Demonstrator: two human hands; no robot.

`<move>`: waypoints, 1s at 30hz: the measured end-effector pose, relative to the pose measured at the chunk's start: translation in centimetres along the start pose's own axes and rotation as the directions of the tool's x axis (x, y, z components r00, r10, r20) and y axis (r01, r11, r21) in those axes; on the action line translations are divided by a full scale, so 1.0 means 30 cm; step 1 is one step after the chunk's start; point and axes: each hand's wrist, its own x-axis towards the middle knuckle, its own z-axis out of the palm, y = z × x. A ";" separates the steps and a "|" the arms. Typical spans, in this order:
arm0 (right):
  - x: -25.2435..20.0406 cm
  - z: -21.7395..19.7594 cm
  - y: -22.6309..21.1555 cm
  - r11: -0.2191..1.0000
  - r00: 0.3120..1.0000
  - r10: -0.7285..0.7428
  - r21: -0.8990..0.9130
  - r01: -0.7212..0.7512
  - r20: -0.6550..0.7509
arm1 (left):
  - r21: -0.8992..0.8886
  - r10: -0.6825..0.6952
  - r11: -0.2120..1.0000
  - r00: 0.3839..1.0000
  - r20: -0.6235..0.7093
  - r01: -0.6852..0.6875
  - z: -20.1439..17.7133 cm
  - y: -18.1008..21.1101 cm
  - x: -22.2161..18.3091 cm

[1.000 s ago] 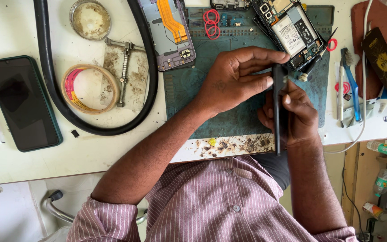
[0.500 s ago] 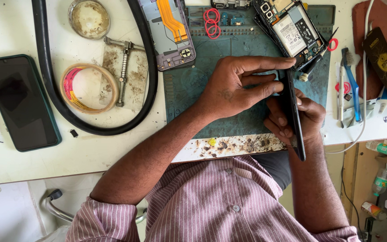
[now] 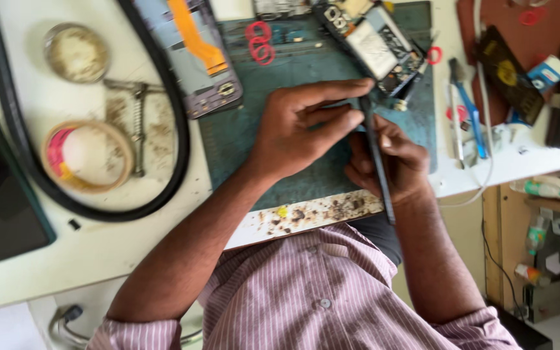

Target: The person assembles a mobile phone by placing internal components, snapping the back cover into place, and pressing the edges by hand. They then insert a SIM tray and plug in a charging cable to verify the device status.

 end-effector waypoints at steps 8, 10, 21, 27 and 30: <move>0.011 0.081 0.006 0.990 0.996 -0.081 -0.118 0.078 -0.024 | -0.008 -0.002 1.000 0.999 -0.036 0.001 0.007 0.007 0.010; 0.011 0.088 0.013 0.977 0.991 -0.124 -0.179 0.114 -0.046 | -0.035 -0.038 0.999 0.998 -0.043 0.037 0.005 0.012 0.013; 0.010 0.107 0.073 0.867 0.929 -0.356 -0.407 0.287 -0.104 | -0.065 -0.166 0.985 0.984 -0.061 0.162 0.004 0.046 0.009; 0.015 0.138 0.093 0.726 0.886 -0.455 -0.614 0.309 -0.092 | -0.052 -0.239 0.971 0.956 -0.171 0.233 0.004 0.069 0.013; 0.017 0.163 0.090 0.578 0.854 -0.512 -0.772 0.263 -0.092 | -0.044 -0.296 0.955 0.935 -0.198 0.293 -0.009 0.092 0.020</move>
